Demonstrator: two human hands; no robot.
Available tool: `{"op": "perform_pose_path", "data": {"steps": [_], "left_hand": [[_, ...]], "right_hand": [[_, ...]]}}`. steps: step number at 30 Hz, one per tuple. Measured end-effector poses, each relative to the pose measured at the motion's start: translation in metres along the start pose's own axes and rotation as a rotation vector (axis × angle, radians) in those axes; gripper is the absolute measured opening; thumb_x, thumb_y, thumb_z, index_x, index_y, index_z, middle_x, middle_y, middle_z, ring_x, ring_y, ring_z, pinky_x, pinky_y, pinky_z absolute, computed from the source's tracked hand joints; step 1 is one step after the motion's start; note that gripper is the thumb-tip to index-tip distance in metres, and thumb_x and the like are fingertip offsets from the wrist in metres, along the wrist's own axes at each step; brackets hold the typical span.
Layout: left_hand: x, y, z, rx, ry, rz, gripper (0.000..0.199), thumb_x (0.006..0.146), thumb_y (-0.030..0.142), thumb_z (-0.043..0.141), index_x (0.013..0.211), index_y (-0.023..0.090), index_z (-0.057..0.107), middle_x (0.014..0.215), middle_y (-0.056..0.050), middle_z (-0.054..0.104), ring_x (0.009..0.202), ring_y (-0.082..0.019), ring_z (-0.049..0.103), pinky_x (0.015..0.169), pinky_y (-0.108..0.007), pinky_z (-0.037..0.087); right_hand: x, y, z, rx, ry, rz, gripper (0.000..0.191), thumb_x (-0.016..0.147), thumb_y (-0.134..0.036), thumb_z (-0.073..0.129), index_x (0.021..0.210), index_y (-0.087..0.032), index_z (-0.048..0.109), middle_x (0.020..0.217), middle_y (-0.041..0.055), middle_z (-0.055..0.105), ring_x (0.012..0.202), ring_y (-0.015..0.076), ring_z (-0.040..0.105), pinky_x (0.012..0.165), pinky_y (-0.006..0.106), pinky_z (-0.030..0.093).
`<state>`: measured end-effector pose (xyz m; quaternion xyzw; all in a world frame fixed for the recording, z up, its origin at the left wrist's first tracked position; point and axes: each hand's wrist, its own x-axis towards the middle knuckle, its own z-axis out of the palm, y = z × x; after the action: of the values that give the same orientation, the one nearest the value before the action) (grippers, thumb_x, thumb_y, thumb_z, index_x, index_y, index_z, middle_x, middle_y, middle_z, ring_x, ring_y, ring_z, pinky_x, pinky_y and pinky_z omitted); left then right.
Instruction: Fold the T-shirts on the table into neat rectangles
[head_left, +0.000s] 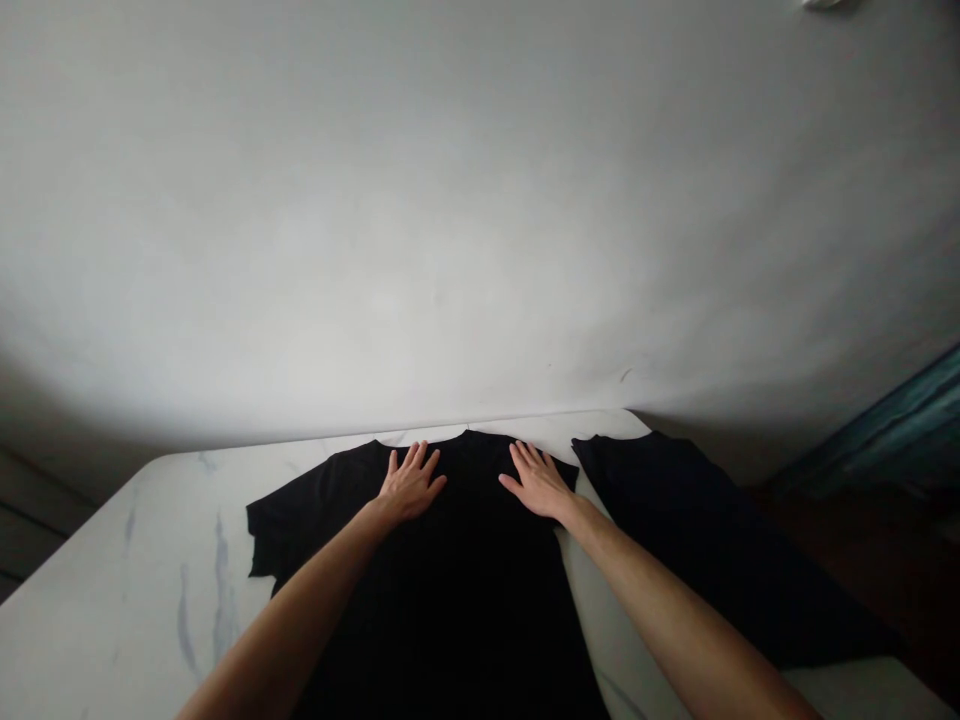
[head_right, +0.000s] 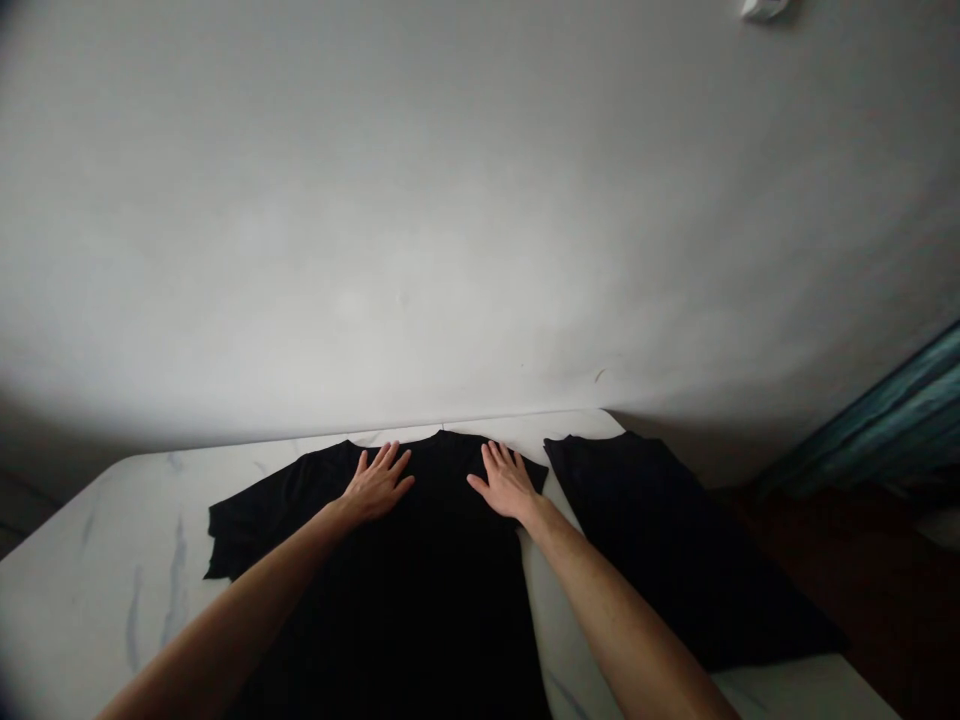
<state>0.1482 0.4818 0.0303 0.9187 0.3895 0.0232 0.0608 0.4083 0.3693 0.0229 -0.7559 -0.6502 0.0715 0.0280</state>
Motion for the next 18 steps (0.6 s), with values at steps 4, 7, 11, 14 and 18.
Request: {"op": "perform_pose_path", "data": {"steps": [4, 7, 11, 14, 18], "left_hand": [[0.031, 0.045, -0.003, -0.042, 0.107, 0.178, 0.059, 0.103, 0.045, 0.03, 0.157, 0.021, 0.031, 0.167, -0.011, 0.023, 0.154, -0.03, 0.016, 0.122, -0.061, 0.015], [0.058, 0.068, 0.001, -0.077, 0.024, 0.256, 0.058, 0.104, 0.046, 0.029, 0.157, 0.023, 0.03, 0.167, -0.008, 0.025, 0.155, -0.028, 0.016, 0.122, -0.06, 0.015], [0.079, 0.066, 0.007, -0.073, -0.039, 0.163, 0.055, 0.103, 0.043, 0.031, 0.154, 0.024, 0.037, 0.165, -0.008, 0.031, 0.153, -0.032, 0.02, 0.12, -0.064, 0.017], [0.088, 0.06, 0.007, -0.07, -0.008, 0.129, 0.051, 0.104, 0.038, 0.026, 0.151, 0.023, 0.041, 0.162, -0.008, 0.037, 0.152, -0.029, 0.025, 0.121, -0.06, 0.02], [0.1, 0.061, 0.009, -0.074, -0.018, 0.121, 0.054, 0.104, 0.04, 0.028, 0.153, 0.021, 0.037, 0.164, -0.01, 0.033, 0.152, -0.029, 0.024, 0.121, -0.058, 0.021]], "right_hand": [[0.001, 0.001, 0.002, -0.002, 0.011, -0.009, 0.083, 0.099, -0.064, 0.022, 0.159, -0.006, 0.025, 0.165, 0.0175, 0.022, 0.154, 0.031, 0.015, 0.123, 0.052, 0.013], [0.001, 0.003, 0.006, -0.004, 0.007, -0.003, 0.085, 0.098, -0.066, 0.022, 0.158, -0.005, 0.025, 0.165, 0.0168, 0.021, 0.154, 0.0303, 0.014, 0.123, 0.052, 0.012], [0.002, 0.005, 0.01, -0.002, 0.033, -0.011, 0.086, 0.098, -0.068, 0.02, 0.159, -0.007, 0.024, 0.166, 0.0146, 0.021, 0.155, 0.0283, 0.013, 0.124, 0.05, 0.01], [0.001, 0.006, 0.012, 0.005, 0.059, -0.017, 0.086, 0.097, -0.069, 0.021, 0.159, -0.009, 0.026, 0.165, 0.0146, 0.023, 0.154, 0.0283, 0.014, 0.124, 0.05, 0.009], [0.002, 0.006, 0.012, 0.012, 0.07, -0.004, 0.086, 0.097, -0.069, 0.021, 0.159, -0.01, 0.026, 0.165, 0.0142, 0.023, 0.154, 0.0283, 0.014, 0.124, 0.05, 0.008]]}}
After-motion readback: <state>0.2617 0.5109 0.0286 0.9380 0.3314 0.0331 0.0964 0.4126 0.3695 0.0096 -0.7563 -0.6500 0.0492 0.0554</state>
